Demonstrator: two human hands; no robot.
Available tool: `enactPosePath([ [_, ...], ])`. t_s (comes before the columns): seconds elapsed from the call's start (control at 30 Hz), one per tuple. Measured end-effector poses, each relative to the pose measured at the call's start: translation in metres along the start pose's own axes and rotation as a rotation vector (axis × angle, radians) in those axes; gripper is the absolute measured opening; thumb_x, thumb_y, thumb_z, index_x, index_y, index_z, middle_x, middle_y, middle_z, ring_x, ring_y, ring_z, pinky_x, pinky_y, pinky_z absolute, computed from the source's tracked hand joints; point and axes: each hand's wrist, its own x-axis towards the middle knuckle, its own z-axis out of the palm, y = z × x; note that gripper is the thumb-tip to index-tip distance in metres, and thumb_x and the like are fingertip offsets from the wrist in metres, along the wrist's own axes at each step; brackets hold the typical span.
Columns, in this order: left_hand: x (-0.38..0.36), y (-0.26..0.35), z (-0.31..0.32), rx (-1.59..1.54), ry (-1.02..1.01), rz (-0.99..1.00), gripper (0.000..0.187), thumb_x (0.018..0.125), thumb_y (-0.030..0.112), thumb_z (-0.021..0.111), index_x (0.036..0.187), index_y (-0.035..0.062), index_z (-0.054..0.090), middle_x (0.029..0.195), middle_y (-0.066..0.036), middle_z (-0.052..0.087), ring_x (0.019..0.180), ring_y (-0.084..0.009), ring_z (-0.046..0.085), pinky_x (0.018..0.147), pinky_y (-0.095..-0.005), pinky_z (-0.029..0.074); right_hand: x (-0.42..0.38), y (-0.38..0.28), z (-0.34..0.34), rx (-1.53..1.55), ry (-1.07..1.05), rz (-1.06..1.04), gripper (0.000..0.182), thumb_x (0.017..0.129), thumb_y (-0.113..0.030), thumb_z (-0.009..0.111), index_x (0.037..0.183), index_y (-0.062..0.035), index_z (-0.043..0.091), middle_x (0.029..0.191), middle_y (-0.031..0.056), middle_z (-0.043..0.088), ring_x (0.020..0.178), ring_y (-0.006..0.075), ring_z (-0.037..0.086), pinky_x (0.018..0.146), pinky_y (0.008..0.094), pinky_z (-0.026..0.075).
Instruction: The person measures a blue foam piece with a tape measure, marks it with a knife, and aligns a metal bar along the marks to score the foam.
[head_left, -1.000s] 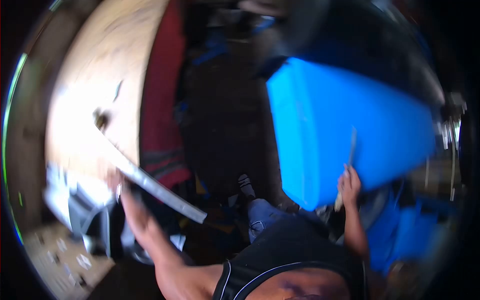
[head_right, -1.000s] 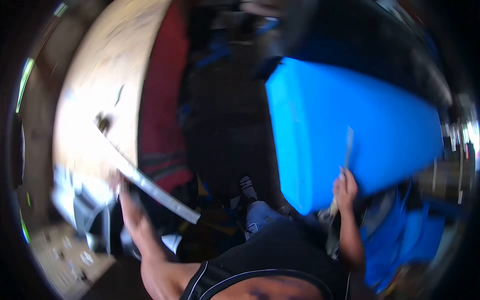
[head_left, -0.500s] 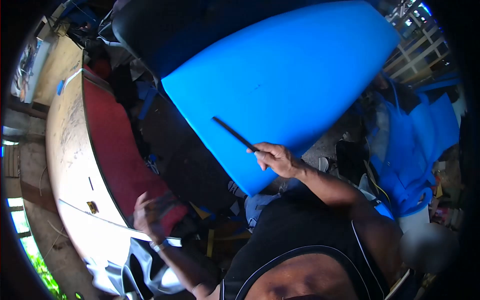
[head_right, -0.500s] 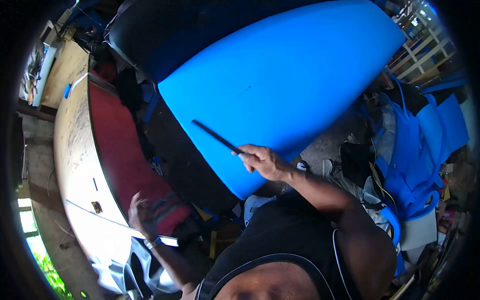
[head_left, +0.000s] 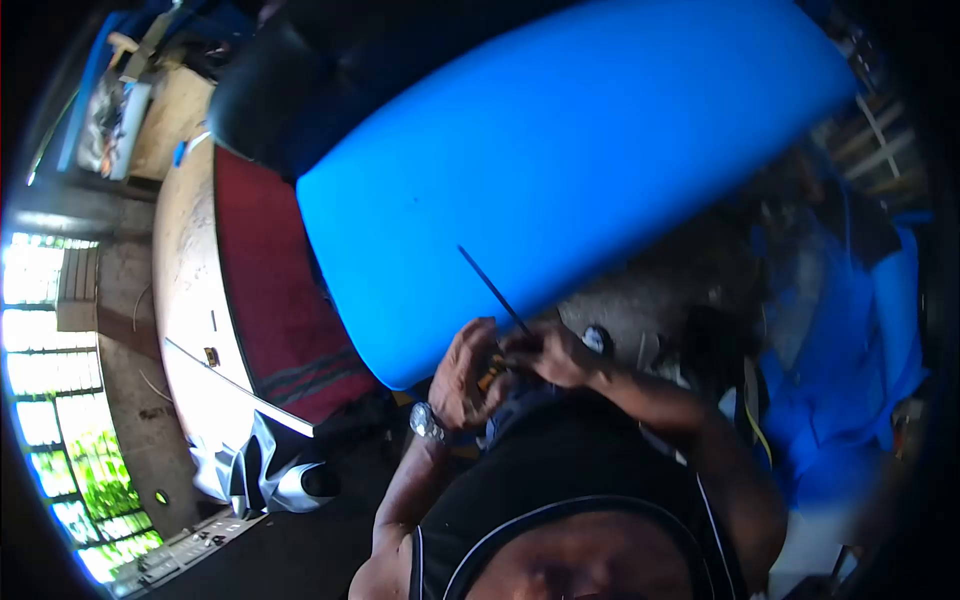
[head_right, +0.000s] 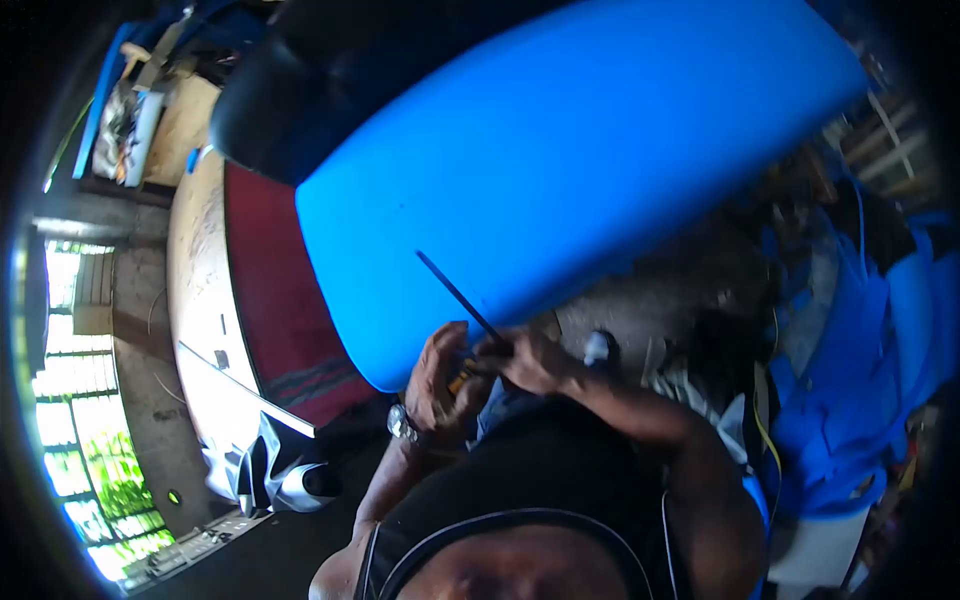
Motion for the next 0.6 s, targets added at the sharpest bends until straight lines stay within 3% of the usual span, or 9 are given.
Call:
enactPosePath([
  [0.03, 0.007, 0.002, 0.009, -0.078, -0.044, -0.080, 0.059, 0.087, 0.026, 0.071, 0.137, 0.0004, 0.051, 0.124, -0.024, 0.063, 0.115, -0.0397, 0.062, 0.097, -0.0461, 0.052, 0.000, -0.005, -0.015, -0.029, -0.026, 0.058, 0.021, 0.095, -0.018, 0.074, 0.106, -0.0015, 0.069, 0.092, 0.0096, 0.072, 0.085, 0.0142, 0.066, 0.075, 0.0335, 0.052],
  [0.13, 0.020, -0.001, 0.034, -0.064, -0.042, 0.007, 0.050, 0.088, 0.027, 0.076, 0.126, 0.0007, 0.057, 0.108, -0.019, 0.070, 0.101, -0.0385, 0.068, 0.089, -0.0452, 0.054, -0.016, -0.008, -0.035, -0.267, 0.057, 0.029, 0.020, 0.096, -0.019, 0.072, 0.107, -0.0025, 0.069, 0.090, 0.0095, 0.072, 0.082, 0.0181, 0.067, 0.075, 0.0349, 0.053],
  [0.2, 0.030, -0.011, 0.042, -0.106, -0.118, 0.045, 0.051, 0.087, 0.028, 0.078, 0.125, 0.0010, 0.058, 0.107, -0.019, 0.070, 0.100, -0.0384, 0.069, 0.087, -0.0447, 0.055, -0.027, -0.030, -0.038, -0.358, 0.118, 0.134, 0.023, 0.095, -0.020, 0.073, 0.108, -0.0024, 0.069, 0.090, 0.0086, 0.073, 0.080, 0.0203, 0.068, 0.075, 0.0345, 0.053],
  [0.3, 0.053, -0.003, 0.068, -0.037, -0.179, 0.088, 0.051, 0.086, 0.032, 0.080, 0.123, 0.0042, 0.061, 0.108, -0.019, 0.070, 0.102, -0.0391, 0.069, 0.088, -0.0458, 0.055, -0.052, -0.017, -0.055, -0.206, 0.302, 0.166, 0.024, 0.097, -0.019, 0.072, 0.111, 0.0003, 0.070, 0.095, 0.0073, 0.074, 0.089, 0.0152, 0.070, 0.078, 0.0290, 0.054],
  [0.33, 0.058, 0.001, 0.073, -0.016, -0.220, 0.101, 0.050, 0.087, 0.035, 0.077, 0.123, 0.0046, 0.061, 0.109, -0.019, 0.070, 0.103, -0.0391, 0.068, 0.088, -0.0468, 0.055, -0.060, -0.017, -0.061, -0.286, 0.336, 0.225, 0.025, 0.096, -0.021, 0.074, 0.108, 0.0010, 0.069, 0.091, 0.0071, 0.074, 0.079, 0.0116, 0.069, 0.067, 0.0272, 0.054],
  [0.4, 0.067, 0.008, 0.074, 0.007, -0.243, 0.085, 0.049, 0.090, 0.043, 0.071, 0.122, 0.0064, 0.063, 0.110, -0.019, 0.070, 0.105, -0.0387, 0.067, 0.088, -0.0491, 0.055, -0.066, -0.040, -0.075, -0.275, 0.307, 0.343, 0.023, 0.097, -0.020, 0.072, 0.109, -0.0015, 0.069, 0.088, 0.0065, 0.072, 0.074, 0.0112, 0.068, 0.064, 0.0266, 0.054],
  [0.43, 0.068, 0.013, 0.072, 0.025, -0.210, 0.039, 0.045, 0.089, 0.038, 0.073, 0.121, 0.0076, 0.064, 0.109, -0.018, 0.070, 0.104, -0.0386, 0.067, 0.087, -0.0482, 0.055, -0.071, -0.050, -0.088, -0.272, 0.294, 0.402, 0.021, 0.097, -0.020, 0.071, 0.110, -0.0027, 0.069, 0.086, 0.0061, 0.072, 0.071, 0.0110, 0.067, 0.062, 0.0263, 0.054],
  [0.5, 0.068, 0.024, 0.065, 0.070, -0.155, -0.033, 0.038, 0.088, 0.028, 0.076, 0.120, 0.0100, 0.065, 0.107, -0.017, 0.071, 0.103, -0.0385, 0.068, 0.085, -0.0464, 0.057, -0.083, -0.051, -0.119, -0.086, 0.391, 0.280, 0.018, 0.099, -0.019, 0.068, 0.108, -0.0037, 0.067, 0.082, 0.0039, 0.069, 0.066, 0.0082, 0.065, 0.054, 0.0227, 0.049],
  [0.6, 0.070, 0.016, 0.079, 0.103, -0.084, -0.165, 0.031, 0.092, 0.027, 0.065, 0.119, 0.0134, 0.071, 0.106, -0.015, 0.073, 0.101, -0.0354, 0.068, 0.087, -0.0459, 0.056, -0.102, -0.056, -0.204, 0.084, 0.534, 0.165, 0.011, 0.101, -0.017, 0.064, 0.104, -0.0061, 0.065, 0.074, 0.0003, 0.064, 0.058, 0.0040, 0.058, 0.046, 0.0179, 0.041],
])
